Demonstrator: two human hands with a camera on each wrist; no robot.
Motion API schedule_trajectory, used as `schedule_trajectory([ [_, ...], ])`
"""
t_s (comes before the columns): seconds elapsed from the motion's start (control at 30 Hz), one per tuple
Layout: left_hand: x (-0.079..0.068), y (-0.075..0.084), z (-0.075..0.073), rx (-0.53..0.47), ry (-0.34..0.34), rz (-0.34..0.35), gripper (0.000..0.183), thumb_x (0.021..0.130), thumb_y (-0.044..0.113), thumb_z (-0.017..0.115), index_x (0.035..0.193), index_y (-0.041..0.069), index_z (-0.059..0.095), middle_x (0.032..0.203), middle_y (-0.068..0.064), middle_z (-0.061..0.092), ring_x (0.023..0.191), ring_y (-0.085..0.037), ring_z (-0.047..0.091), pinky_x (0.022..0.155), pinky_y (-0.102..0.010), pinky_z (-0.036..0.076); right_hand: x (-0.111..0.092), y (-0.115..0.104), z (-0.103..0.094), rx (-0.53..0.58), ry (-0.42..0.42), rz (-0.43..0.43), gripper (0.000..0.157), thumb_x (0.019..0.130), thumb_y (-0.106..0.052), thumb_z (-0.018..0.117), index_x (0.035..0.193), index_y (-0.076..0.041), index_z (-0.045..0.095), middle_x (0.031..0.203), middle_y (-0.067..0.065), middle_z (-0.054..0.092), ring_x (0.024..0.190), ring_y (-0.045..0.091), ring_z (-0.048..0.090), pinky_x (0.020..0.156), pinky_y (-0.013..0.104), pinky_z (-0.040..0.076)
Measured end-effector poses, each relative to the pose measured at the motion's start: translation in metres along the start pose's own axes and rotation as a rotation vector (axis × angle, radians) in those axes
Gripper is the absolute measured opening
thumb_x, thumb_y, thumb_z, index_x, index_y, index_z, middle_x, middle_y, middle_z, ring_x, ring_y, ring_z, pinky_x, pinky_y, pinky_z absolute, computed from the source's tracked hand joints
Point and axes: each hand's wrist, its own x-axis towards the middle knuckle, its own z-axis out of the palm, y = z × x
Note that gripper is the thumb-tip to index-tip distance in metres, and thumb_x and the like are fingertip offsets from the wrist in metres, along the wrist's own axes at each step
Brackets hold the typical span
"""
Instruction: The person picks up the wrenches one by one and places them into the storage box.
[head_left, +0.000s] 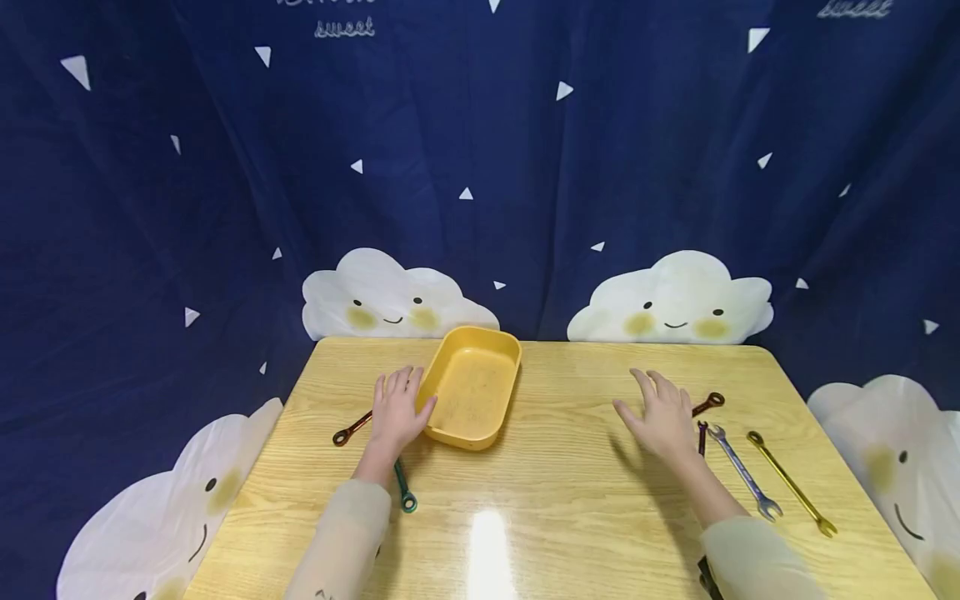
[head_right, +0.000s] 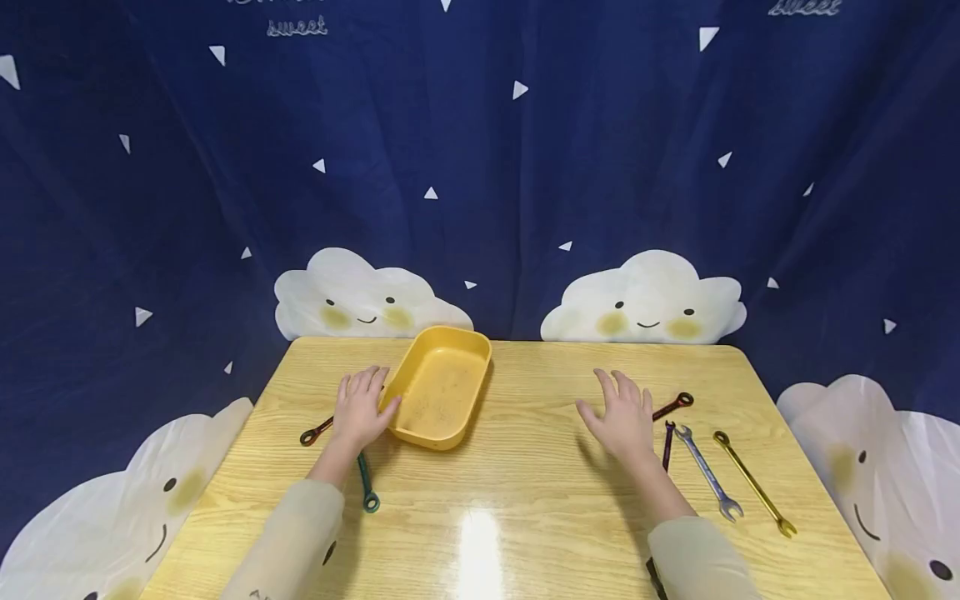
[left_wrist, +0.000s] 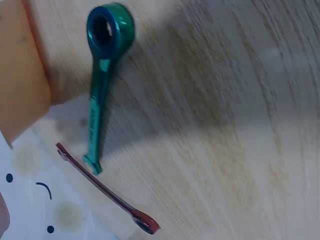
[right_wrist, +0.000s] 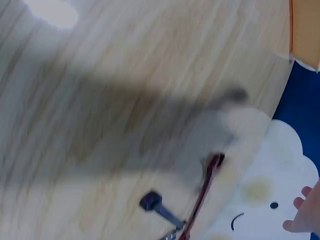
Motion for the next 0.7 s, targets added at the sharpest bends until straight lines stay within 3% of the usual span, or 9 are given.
schedule_trajectory([
  [0.3, 0.0, -0.01, 0.002, -0.024, 0.07, 0.03, 0.05, 0.089, 0.036, 0.052, 0.128, 0.006, 0.047, 0.125, -0.015, 0.048, 0.118, -0.029, 0.041, 0.102, -0.047, 0.023, -0.001, -0.025, 0.023, 0.1, 0.052, 0.022, 0.059, 0.085, -0.042, 0.055, 0.132, -0.01, 0.04, 0.127, 0.023, 0.04, 0.117, 0.043, 0.037, 0.095, 0.059, 0.022],
  [0.7, 0.003, -0.015, 0.008, -0.054, 0.035, 0.01, 0.045, 0.09, 0.035, 0.05, 0.127, 0.007, 0.048, 0.12, -0.013, 0.051, 0.112, -0.03, 0.044, 0.1, -0.048, 0.025, -0.002, -0.054, 0.052, 0.179, 0.094, 0.039, 0.054, 0.085, -0.041, 0.054, 0.127, -0.008, 0.044, 0.12, 0.018, 0.046, 0.111, 0.037, 0.043, 0.093, 0.055, 0.028],
])
